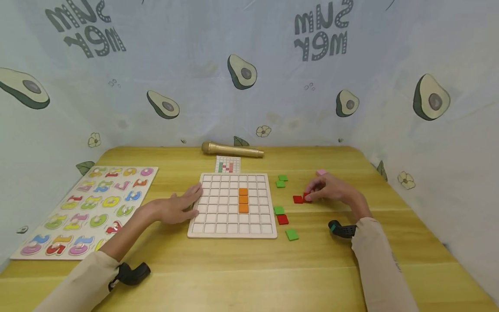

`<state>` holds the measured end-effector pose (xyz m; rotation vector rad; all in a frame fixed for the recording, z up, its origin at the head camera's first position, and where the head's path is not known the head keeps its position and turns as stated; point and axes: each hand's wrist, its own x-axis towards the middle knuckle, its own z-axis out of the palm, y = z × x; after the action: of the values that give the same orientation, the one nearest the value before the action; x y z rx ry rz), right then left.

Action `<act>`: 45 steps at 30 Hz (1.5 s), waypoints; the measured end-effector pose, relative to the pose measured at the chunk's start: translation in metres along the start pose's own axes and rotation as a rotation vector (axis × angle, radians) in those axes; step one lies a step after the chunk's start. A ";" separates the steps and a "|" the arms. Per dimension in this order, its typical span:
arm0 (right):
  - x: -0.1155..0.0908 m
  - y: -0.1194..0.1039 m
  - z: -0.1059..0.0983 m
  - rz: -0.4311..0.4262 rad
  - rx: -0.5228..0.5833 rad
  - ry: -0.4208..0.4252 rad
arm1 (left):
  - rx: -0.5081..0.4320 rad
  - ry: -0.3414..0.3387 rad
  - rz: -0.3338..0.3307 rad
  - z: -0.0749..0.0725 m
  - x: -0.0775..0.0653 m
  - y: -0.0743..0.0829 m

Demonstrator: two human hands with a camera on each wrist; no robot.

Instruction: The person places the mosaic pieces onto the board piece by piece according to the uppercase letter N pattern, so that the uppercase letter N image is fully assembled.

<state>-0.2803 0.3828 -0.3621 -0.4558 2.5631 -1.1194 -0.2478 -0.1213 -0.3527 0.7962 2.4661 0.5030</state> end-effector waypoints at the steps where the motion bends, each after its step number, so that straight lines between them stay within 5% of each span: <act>1: 0.000 0.000 -0.001 0.003 0.000 0.003 | -0.003 0.001 0.001 -0.001 0.001 0.000; 30: 0.001 -0.005 -0.005 0.021 -0.036 0.059 | -0.009 0.000 -0.006 0.000 0.000 0.001; 45: 0.007 -0.025 0.005 -0.016 -0.028 0.036 | -0.015 0.000 -0.014 0.000 0.001 0.001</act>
<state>-0.2809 0.3606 -0.3478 -0.4678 2.6132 -1.1079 -0.2479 -0.1202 -0.3521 0.7727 2.4636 0.5156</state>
